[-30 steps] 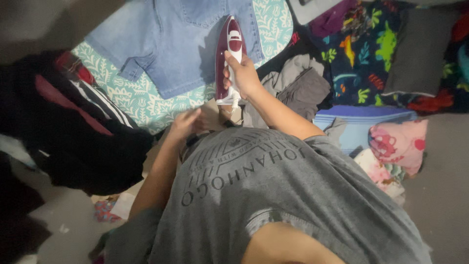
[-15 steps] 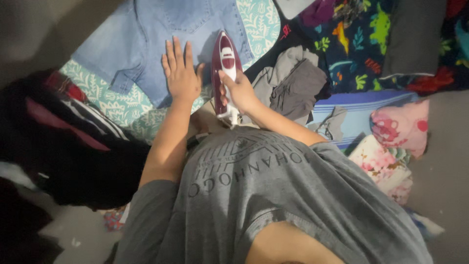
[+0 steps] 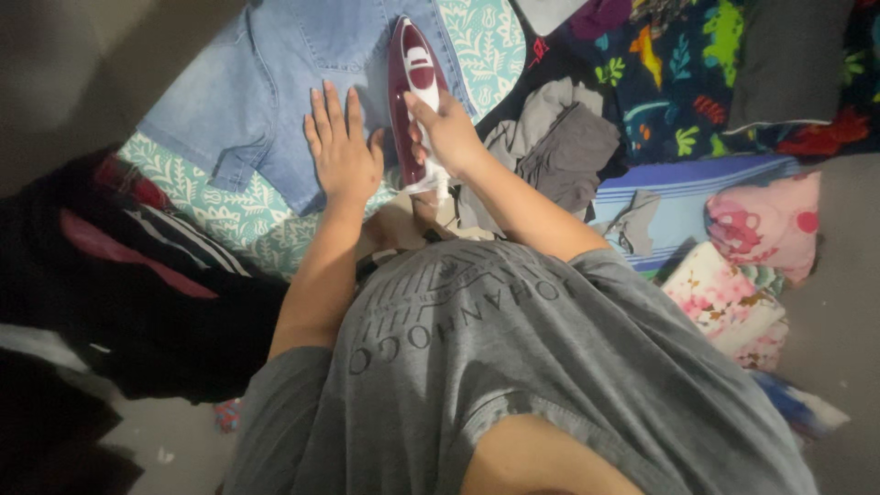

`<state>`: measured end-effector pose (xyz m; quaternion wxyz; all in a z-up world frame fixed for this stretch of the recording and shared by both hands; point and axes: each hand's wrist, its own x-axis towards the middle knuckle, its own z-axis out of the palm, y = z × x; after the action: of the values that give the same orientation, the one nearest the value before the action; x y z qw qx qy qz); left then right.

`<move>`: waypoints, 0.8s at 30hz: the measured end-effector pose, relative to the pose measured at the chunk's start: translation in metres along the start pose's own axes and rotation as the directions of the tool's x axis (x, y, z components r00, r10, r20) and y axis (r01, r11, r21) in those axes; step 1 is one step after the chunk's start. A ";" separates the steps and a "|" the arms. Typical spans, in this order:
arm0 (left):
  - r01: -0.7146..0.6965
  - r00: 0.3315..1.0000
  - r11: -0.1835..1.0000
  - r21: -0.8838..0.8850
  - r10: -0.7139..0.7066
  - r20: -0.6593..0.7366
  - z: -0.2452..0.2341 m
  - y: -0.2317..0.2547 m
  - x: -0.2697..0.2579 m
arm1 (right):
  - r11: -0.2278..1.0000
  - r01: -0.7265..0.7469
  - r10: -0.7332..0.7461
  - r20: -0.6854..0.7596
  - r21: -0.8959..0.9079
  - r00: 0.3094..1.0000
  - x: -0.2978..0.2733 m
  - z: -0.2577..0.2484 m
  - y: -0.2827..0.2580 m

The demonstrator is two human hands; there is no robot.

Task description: The person irons a pair of light blue denim shorts on an ironing board. They repeatedly smooth the fabric with their hands and move the iron across the surface, adjusting the garment's position to cover different areas.

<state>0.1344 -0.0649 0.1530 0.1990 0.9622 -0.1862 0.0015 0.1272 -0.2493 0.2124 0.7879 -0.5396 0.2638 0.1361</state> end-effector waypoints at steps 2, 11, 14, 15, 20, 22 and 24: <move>-0.005 1.000 1.000 0.003 0.005 -0.006 0.001 -0.002 0.001 | 0.999 -0.008 0.007 -0.016 -0.034 1.000 -0.013 -0.006 0.002; -0.012 1.000 1.000 -0.003 0.012 -0.026 0.007 -0.006 -0.001 | 0.995 0.058 -0.065 -0.084 -0.084 0.994 -0.044 -0.022 0.043; 0.003 1.000 1.000 -0.027 -0.004 -0.026 0.005 -0.005 0.000 | 0.998 0.055 -0.055 -0.129 0.001 0.990 -0.008 -0.023 0.022; 0.009 1.000 0.999 -0.035 -0.010 -0.023 0.004 -0.005 0.001 | 0.999 0.047 -0.046 -0.100 0.003 0.994 0.006 -0.026 0.009; 0.016 1.000 0.998 -0.058 -0.017 -0.008 0.003 -0.005 0.002 | 1.000 0.014 -0.013 0.033 -0.019 0.999 0.013 -0.044 -0.020; 0.021 1.000 0.998 -0.066 -0.021 0.007 0.002 -0.004 0.006 | 0.978 -0.041 0.059 0.083 -0.203 0.995 -0.008 -0.050 -0.014; 0.032 0.999 0.997 -0.068 -0.031 0.024 -0.002 -0.004 0.013 | 0.960 -0.082 0.115 0.110 -0.268 0.987 -0.029 -0.052 -0.003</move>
<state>0.1480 -0.0658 0.1540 0.2296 0.9576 -0.1732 -0.0191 0.0907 -0.2968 0.2169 0.7166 -0.6159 0.2203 0.2422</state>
